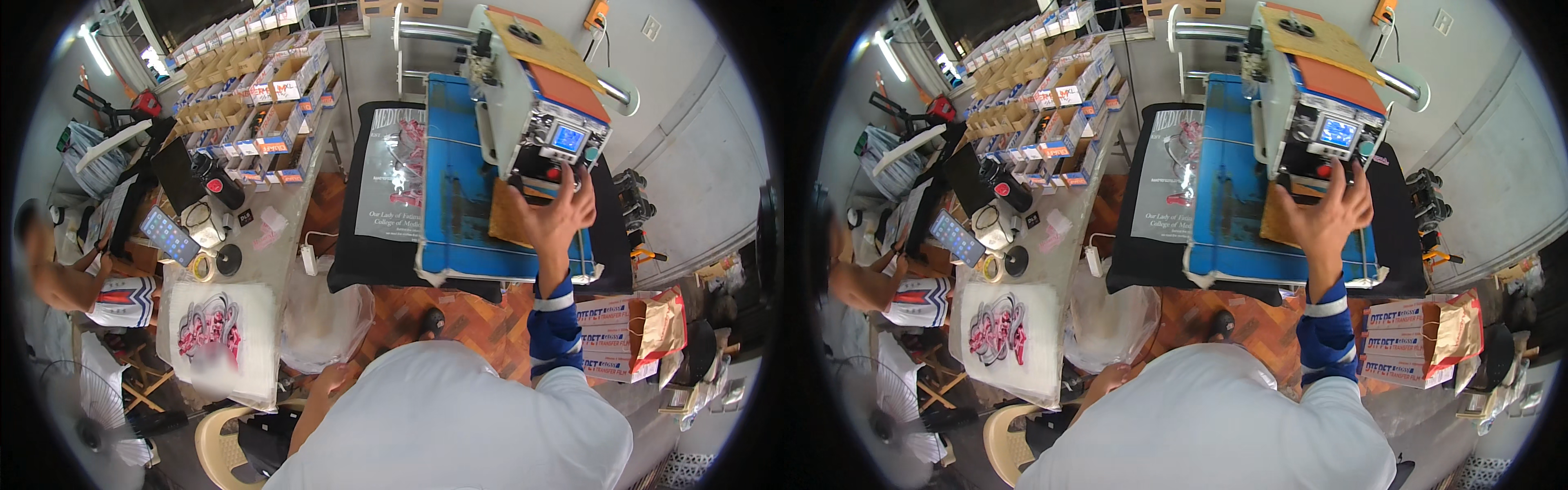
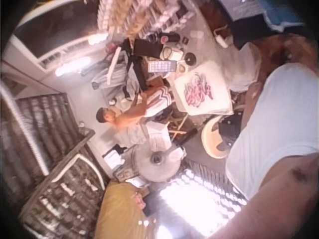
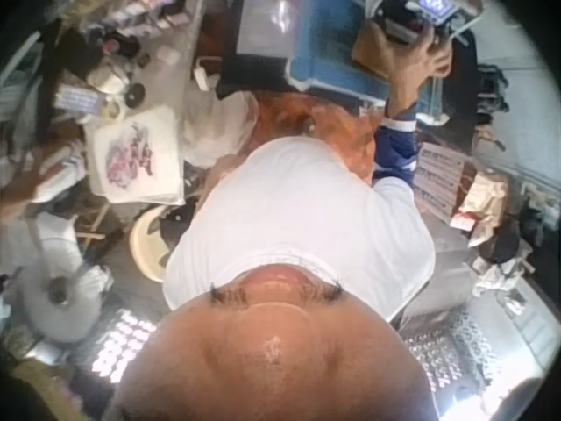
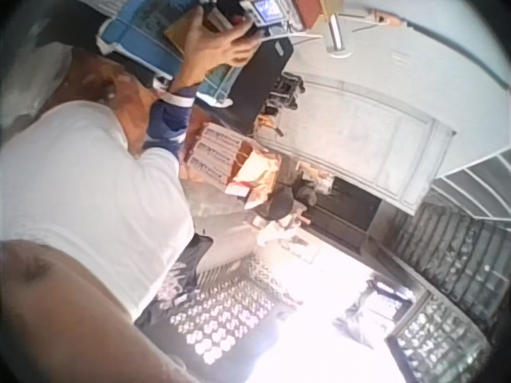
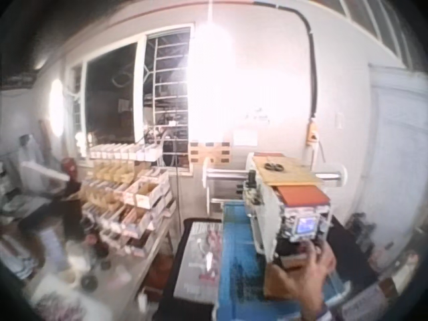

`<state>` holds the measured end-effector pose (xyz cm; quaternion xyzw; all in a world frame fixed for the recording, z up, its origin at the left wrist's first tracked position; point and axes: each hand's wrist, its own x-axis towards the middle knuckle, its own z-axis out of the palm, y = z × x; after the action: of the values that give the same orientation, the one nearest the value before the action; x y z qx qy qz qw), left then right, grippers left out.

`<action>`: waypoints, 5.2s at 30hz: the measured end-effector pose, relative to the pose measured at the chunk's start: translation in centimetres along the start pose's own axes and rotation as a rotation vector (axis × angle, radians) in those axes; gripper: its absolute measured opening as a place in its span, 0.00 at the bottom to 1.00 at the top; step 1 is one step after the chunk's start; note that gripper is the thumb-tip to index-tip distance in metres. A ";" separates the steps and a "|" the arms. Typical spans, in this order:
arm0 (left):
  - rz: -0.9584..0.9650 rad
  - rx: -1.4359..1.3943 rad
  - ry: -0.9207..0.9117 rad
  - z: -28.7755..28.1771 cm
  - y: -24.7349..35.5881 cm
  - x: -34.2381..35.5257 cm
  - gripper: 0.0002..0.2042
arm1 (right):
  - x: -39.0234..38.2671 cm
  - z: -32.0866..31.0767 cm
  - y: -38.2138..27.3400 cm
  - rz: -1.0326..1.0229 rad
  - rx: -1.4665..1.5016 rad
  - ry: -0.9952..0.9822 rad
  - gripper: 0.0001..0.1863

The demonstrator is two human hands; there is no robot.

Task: The person places a black t-shirt on a heat press, aligns it, and applies a printed transfer sheet. They then close the press, wait, and open it to reveal the printed design before removing the shirt.

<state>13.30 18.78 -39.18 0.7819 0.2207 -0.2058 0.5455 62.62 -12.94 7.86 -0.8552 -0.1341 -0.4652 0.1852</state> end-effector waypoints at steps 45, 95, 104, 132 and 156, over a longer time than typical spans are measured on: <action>0.199 -1.099 -0.243 30.8 48.9 19.2 0.08 | -14.9 -4.7 26.9 -0.149 0.913 -0.767 0.21; 0.339 -0.256 1.141 38.4 37.9 -18.0 0.10 | -12.1 -26.0 22.0 0.784 1.698 -2.076 0.23; 0.421 0.573 0.726 38.1 44.0 -15.0 0.17 | -4.7 -31.0 38.0 0.428 1.478 -1.158 0.18; 0.044 -0.061 -0.457 39.7 54.7 7.8 0.19 | -0.9 -20.1 48.8 0.546 1.386 -1.047 0.05; 0.958 0.112 1.243 18.0 79.8 7.0 0.13 | 13.6 -16.2 65.0 0.239 0.272 -0.301 0.12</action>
<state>63.01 -21.86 11.92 0.7899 0.1136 0.5162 0.3110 83.86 -77.49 14.97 -0.8920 -0.1193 -0.2847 0.3303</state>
